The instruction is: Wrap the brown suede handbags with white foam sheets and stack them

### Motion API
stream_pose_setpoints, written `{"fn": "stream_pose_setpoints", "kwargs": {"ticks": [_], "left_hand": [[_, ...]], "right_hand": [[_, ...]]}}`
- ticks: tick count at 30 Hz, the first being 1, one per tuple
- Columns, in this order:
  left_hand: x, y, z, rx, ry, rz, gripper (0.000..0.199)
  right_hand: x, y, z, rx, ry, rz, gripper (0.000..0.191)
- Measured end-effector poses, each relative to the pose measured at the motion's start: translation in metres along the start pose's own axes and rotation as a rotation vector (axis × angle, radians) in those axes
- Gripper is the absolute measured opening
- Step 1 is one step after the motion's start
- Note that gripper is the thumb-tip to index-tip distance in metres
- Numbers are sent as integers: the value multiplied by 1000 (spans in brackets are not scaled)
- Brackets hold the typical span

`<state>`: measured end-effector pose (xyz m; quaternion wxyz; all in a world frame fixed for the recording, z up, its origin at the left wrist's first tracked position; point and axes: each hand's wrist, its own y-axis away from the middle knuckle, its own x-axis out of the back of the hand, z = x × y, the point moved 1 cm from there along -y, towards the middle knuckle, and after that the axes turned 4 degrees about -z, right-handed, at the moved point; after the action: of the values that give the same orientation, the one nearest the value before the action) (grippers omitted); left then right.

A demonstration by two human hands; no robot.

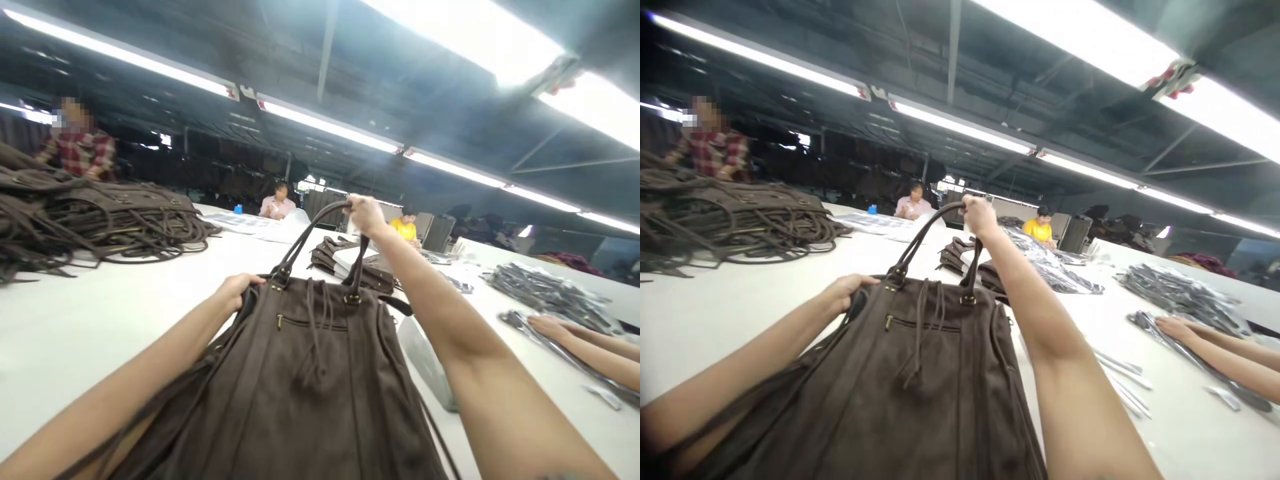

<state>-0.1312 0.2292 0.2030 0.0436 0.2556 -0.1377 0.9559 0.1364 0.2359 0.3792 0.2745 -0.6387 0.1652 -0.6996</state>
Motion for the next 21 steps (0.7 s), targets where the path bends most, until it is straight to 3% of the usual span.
{"fn": "stream_pose_setpoints", "kwargs": {"ticks": [2,4,6,8,10,13,16,21], "left_hand": [[-28,7,-50,203,-6,-16,32],[-40,13,-89,345,-20,-15,29],[-40,16,-115,402,-21,-27,29],[-36,19,-129,383,-11,-49,38],[-32,24,-135,331,-16,-66,58],[-27,27,-135,281,-95,-79,86],[-20,14,-130,235,-207,-94,84],[-11,-38,-110,15,-364,-180,71]], "right_hand": [[-68,29,-22,44,-24,-165,16],[-131,65,-39,68,-38,-292,18],[-181,100,-50,79,-49,-368,23],[-215,127,-52,75,-63,-408,27],[-234,142,-48,56,-80,-422,28],[-247,149,-40,21,-105,-417,27],[-253,147,-35,-7,-118,-411,27],[-262,143,-20,-153,-75,-397,30]]}}
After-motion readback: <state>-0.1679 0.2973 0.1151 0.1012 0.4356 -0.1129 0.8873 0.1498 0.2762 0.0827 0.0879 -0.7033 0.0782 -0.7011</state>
